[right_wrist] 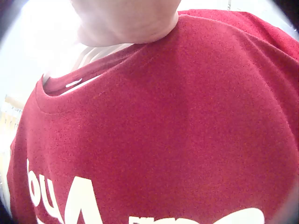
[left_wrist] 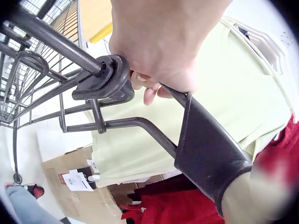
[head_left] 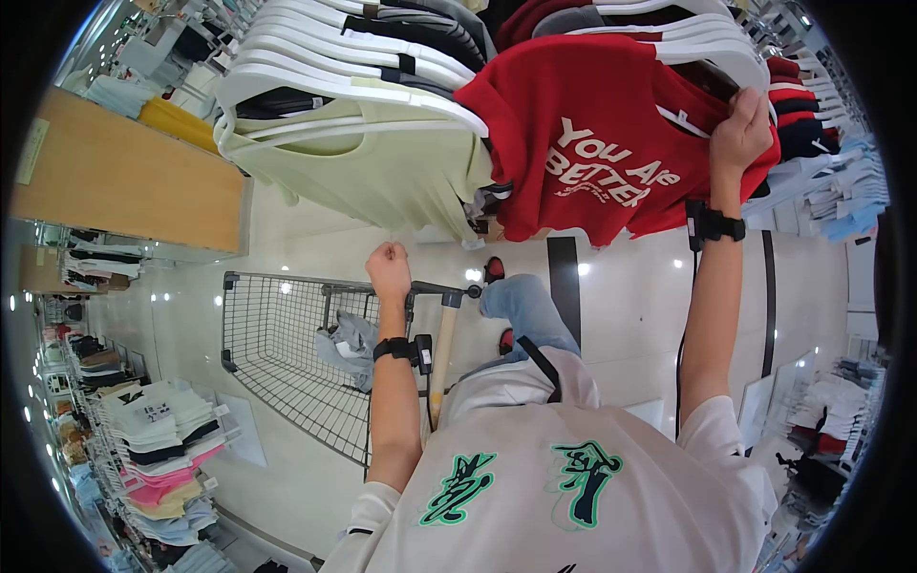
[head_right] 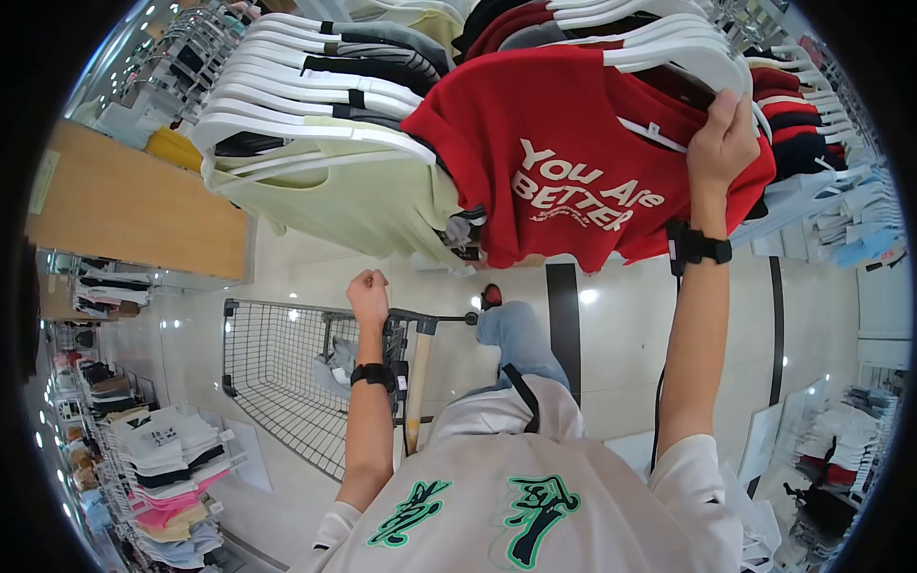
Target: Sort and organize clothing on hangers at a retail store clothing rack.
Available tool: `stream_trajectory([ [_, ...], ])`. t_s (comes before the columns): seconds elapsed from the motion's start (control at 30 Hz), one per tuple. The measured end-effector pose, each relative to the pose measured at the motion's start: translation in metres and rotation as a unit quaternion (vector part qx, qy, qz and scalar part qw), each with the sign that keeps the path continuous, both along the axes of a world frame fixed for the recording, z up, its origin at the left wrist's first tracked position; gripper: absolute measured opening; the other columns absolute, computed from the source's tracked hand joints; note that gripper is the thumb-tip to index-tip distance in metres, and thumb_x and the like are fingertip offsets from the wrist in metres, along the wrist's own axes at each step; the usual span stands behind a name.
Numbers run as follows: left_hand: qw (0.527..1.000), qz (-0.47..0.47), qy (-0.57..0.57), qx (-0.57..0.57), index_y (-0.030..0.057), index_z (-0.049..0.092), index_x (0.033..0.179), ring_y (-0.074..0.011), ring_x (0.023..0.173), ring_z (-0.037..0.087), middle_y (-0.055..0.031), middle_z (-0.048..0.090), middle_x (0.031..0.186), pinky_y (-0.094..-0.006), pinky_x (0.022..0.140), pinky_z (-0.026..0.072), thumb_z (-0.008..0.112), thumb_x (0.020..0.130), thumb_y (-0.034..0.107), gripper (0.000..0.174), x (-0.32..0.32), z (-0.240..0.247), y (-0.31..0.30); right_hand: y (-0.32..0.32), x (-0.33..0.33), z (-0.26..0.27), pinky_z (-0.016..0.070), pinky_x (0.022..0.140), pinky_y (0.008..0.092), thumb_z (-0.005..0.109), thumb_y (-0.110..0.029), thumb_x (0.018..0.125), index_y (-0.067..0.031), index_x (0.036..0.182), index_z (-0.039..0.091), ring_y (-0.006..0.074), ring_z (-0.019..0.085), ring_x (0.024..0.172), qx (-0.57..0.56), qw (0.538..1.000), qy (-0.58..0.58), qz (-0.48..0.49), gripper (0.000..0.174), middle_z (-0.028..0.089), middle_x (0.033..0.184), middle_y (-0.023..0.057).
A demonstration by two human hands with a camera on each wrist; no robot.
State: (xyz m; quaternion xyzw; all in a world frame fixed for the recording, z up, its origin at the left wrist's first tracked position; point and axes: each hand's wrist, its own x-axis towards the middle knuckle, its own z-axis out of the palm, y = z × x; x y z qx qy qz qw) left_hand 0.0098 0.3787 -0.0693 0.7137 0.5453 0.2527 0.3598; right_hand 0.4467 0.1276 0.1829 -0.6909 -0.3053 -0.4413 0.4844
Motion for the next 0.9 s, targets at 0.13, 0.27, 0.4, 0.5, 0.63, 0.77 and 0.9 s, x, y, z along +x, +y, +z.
stream_trajectory([
  [0.13, 1.000, 0.006, -0.006, -0.002, -0.0055, 0.064, 0.071, -0.0222, 0.055, 0.059, -0.0155, 0.063, 0.062, -0.0379, 0.060, 0.0468, 0.059, 0.091, 0.021, 0.033, -0.011, 0.001, 0.007, -0.004, 0.002, -0.002, 0.0471, 0.059, 0.0334, 0.050, -0.030, 0.106, -0.0003, 0.093, 0.064, 0.0229, 0.062, 0.062, -0.001, 1.000, 0.013, 0.012, 0.035, 0.064, 0.070, 0.0113],
  [0.27, 1.000, 0.008, 0.013, -0.017, -0.0054, 0.066, 0.073, -0.0222, 0.057, 0.062, -0.0154, 0.066, 0.064, -0.0363, 0.062, 0.0486, 0.059, 0.092, 0.021, 0.033, -0.019, 0.004, 0.010, -0.001, 0.003, -0.004, 0.0478, 0.059, 0.0326, 0.051, -0.030, 0.106, 0.0011, 0.094, 0.065, 0.0218, 0.064, 0.063, 0.017, 1.000, 0.019, 0.008, 0.037, 0.066, 0.071, 0.0108],
  [0.4, 1.000, -0.005, 0.010, -0.027, -0.0055, 0.067, 0.075, -0.0223, 0.058, 0.062, -0.0155, 0.067, 0.066, -0.0362, 0.063, 0.0491, 0.059, 0.092, 0.021, 0.032, -0.022, -0.001, 0.012, -0.001, 0.003, -0.004, 0.0492, 0.060, 0.0327, 0.051, -0.031, 0.106, 0.0029, 0.097, 0.067, 0.0220, 0.066, 0.064, 0.024, 1.000, 0.016, 0.000, 0.038, 0.068, 0.073, 0.0117],
  [0.5, 1.000, -0.008, 0.012, -0.027, -0.0053, 0.067, 0.075, -0.0223, 0.058, 0.061, -0.0155, 0.067, 0.065, -0.0367, 0.063, 0.0488, 0.060, 0.092, 0.022, 0.033, -0.018, 0.000, 0.006, -0.004, 0.004, -0.004, 0.0495, 0.060, 0.0326, 0.051, -0.031, 0.106, 0.0029, 0.099, 0.067, 0.0221, 0.066, 0.065, 0.013, 1.000, 0.011, 0.002, 0.039, 0.068, 0.074, 0.0118],
  [0.63, 0.999, -0.019, 0.022, -0.031, -0.0054, 0.066, 0.075, -0.0224, 0.057, 0.059, -0.0163, 0.065, 0.064, -0.0377, 0.061, 0.0475, 0.060, 0.092, 0.023, 0.033, -0.011, 0.003, 0.002, -0.001, -0.004, 0.002, 0.0483, 0.059, 0.0324, 0.050, -0.030, 0.106, 0.0005, 0.094, 0.065, 0.0214, 0.063, 0.063, 0.001, 1.000, 0.014, 0.001, 0.036, 0.065, 0.072, 0.0110],
  [0.77, 0.999, -0.037, 0.026, -0.026, -0.0058, 0.066, 0.075, -0.0224, 0.056, 0.057, -0.0168, 0.063, 0.062, -0.0381, 0.061, 0.0467, 0.060, 0.092, 0.023, 0.034, -0.003, -0.001, 0.002, -0.007, 0.001, -0.001, 0.0455, 0.058, 0.0326, 0.051, -0.031, 0.106, -0.0016, 0.091, 0.062, 0.0215, 0.054, 0.058, -0.027, 1.000, -0.002, 0.016, 0.035, 0.059, 0.068, 0.0119],
  [0.9, 0.999, -0.041, 0.003, -0.029, -0.0043, 0.067, 0.074, -0.0183, 0.056, 0.055, -0.0137, 0.062, 0.061, -0.0361, 0.059, 0.0449, 0.061, 0.091, 0.023, 0.033, 0.005, -0.007, 0.000, -0.001, -0.010, 0.008, 0.0436, 0.056, 0.0338, 0.051, -0.033, 0.107, -0.0032, 0.091, 0.060, 0.0244, 0.049, 0.056, -0.029, 0.999, -0.013, 0.018, 0.035, 0.054, 0.066, 0.0135],
])
